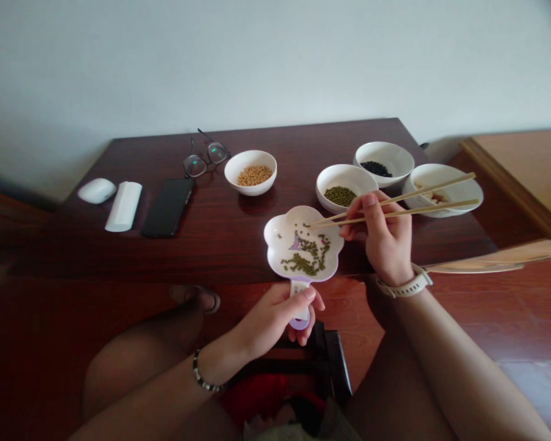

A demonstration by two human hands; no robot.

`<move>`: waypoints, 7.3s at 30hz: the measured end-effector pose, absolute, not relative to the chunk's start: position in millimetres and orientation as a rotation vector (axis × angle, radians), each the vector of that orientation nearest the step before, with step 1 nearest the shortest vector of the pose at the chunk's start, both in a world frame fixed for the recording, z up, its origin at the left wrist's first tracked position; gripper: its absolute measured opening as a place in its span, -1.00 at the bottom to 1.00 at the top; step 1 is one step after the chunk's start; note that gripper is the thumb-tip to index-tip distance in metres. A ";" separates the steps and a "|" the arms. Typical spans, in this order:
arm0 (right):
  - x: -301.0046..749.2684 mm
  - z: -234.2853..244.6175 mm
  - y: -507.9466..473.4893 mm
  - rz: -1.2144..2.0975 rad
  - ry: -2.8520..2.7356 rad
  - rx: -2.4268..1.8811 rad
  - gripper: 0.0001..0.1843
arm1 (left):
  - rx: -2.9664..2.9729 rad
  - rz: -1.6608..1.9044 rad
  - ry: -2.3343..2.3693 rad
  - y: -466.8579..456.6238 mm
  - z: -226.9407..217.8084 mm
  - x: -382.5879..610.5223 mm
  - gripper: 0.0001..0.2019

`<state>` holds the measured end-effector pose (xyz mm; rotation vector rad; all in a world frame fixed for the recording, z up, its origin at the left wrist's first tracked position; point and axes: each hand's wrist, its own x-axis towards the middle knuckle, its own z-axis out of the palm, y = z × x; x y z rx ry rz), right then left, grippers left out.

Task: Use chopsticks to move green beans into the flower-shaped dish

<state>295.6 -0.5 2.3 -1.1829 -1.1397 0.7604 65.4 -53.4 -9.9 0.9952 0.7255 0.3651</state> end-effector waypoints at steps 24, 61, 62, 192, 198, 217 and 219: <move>287.0 0.9 -4.1 0.692 -1.149 -1.246 -0.57 | 0.988 0.355 0.759 -54.1 -7.4 63.7 -0.57; 279.8 7.4 12.1 0.658 -1.283 -1.279 -0.48 | 1.175 0.528 0.749 -55.0 -19.7 56.1 -0.55; 280.2 8.3 11.1 0.674 -1.281 -1.281 -0.48 | 1.168 0.528 0.748 -55.2 -19.7 56.0 -0.55; 258.2 44.3 -18.4 0.832 -1.304 -1.276 -0.55 | 0.819 0.689 0.757 -76.4 -6.6 64.8 -0.65; 255.1 44.1 -19.6 0.926 -1.343 -1.268 -0.57 | 0.826 0.671 0.748 -77.1 -4.1 67.4 -0.65; 254.4 40.0 -21.0 1.023 -1.366 -1.258 -0.56 | 0.825 0.660 0.744 -76.5 -4.9 71.9 -0.67; 253.2 41.5 -21.3 0.996 -1.318 -1.262 -0.55 | 0.823 0.668 0.746 -76.2 -5.2 71.6 -0.66</move>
